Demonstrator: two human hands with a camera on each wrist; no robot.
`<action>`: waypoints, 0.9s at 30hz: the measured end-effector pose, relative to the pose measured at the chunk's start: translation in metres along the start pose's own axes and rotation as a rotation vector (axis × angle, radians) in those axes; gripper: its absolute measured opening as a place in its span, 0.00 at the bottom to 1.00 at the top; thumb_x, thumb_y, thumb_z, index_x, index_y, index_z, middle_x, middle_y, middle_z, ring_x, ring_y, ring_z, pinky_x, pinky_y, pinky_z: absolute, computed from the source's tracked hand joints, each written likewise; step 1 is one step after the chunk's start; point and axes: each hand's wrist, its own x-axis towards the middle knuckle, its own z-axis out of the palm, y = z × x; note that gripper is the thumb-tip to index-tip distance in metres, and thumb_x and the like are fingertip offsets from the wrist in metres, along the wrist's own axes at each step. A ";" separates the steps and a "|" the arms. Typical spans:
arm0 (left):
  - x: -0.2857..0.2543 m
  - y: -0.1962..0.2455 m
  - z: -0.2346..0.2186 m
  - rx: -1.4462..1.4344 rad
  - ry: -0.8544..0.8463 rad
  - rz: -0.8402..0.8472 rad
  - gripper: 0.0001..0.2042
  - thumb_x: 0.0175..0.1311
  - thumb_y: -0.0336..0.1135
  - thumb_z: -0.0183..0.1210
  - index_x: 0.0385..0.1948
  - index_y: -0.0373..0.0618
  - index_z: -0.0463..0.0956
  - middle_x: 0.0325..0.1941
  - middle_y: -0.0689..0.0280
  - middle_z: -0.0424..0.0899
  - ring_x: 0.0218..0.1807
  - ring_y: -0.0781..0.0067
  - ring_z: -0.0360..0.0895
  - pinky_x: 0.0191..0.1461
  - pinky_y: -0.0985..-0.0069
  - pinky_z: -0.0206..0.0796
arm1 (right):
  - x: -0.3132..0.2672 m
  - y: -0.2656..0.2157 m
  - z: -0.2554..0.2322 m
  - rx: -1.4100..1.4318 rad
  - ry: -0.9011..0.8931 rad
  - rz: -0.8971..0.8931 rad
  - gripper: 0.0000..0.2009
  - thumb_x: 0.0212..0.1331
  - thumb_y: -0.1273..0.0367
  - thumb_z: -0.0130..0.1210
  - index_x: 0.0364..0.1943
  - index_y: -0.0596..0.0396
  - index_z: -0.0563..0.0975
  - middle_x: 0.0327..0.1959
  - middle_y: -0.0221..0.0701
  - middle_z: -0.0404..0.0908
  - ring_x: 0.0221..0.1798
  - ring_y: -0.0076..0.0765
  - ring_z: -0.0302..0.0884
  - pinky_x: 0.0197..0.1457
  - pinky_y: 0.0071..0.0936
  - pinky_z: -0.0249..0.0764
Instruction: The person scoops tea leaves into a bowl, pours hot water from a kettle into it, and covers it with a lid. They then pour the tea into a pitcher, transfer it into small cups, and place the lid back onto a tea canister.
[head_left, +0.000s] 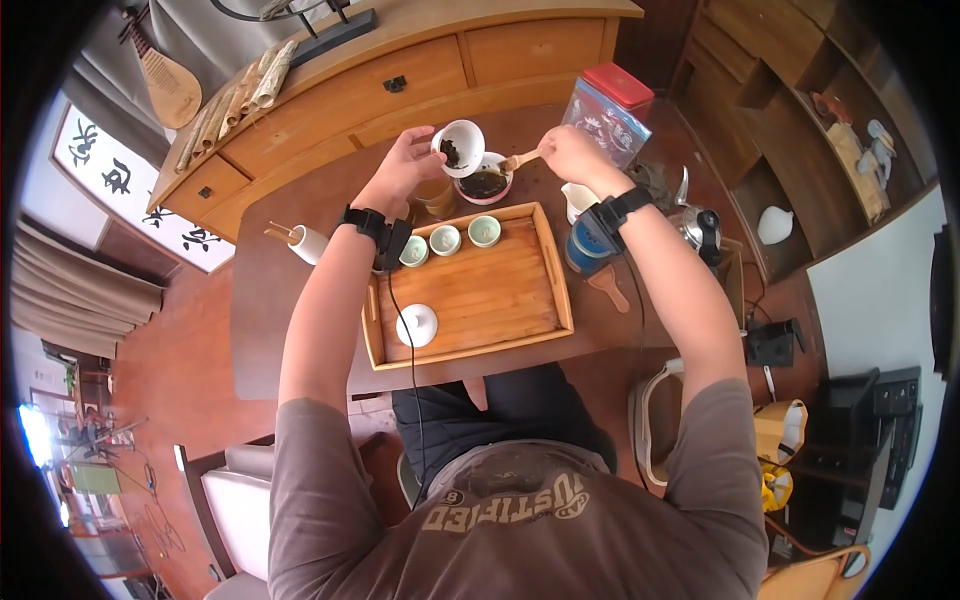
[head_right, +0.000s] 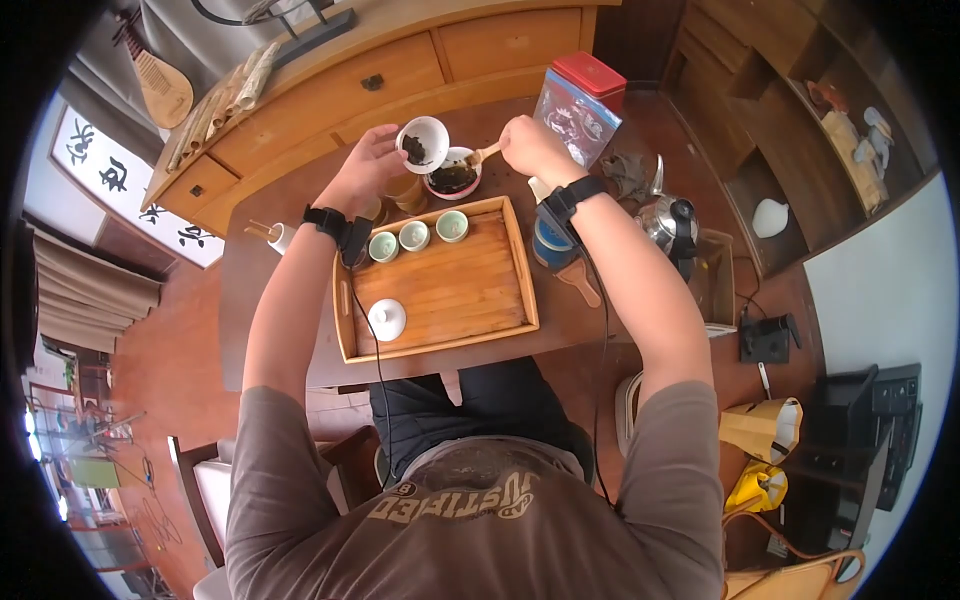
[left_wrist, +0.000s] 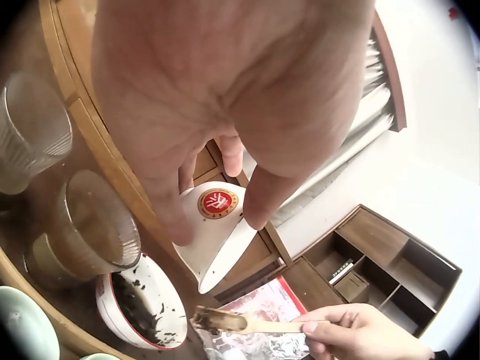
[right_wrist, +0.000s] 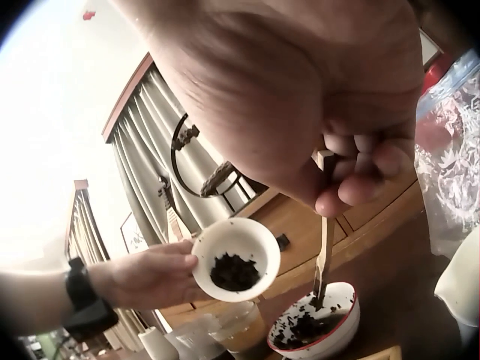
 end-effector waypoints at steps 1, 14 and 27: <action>0.004 -0.004 -0.001 -0.046 0.005 0.013 0.34 0.75 0.30 0.65 0.78 0.39 0.58 0.73 0.50 0.76 0.66 0.62 0.79 0.71 0.66 0.73 | -0.003 0.002 -0.005 0.072 0.046 -0.044 0.11 0.70 0.68 0.56 0.42 0.57 0.89 0.46 0.48 0.90 0.52 0.59 0.88 0.55 0.49 0.83; 0.014 0.000 0.014 -0.022 0.011 -0.019 0.38 0.71 0.29 0.68 0.79 0.37 0.56 0.71 0.48 0.78 0.61 0.62 0.82 0.66 0.66 0.77 | 0.006 -0.043 0.039 0.103 0.355 -0.397 0.10 0.74 0.64 0.56 0.48 0.56 0.82 0.42 0.46 0.90 0.48 0.59 0.88 0.53 0.55 0.82; 0.024 -0.018 0.002 -0.008 0.043 0.032 0.34 0.76 0.28 0.65 0.79 0.39 0.57 0.76 0.48 0.74 0.71 0.60 0.76 0.70 0.64 0.74 | 0.034 -0.029 0.062 0.345 0.077 -0.201 0.19 0.81 0.61 0.46 0.48 0.63 0.84 0.44 0.53 0.89 0.50 0.63 0.87 0.57 0.54 0.79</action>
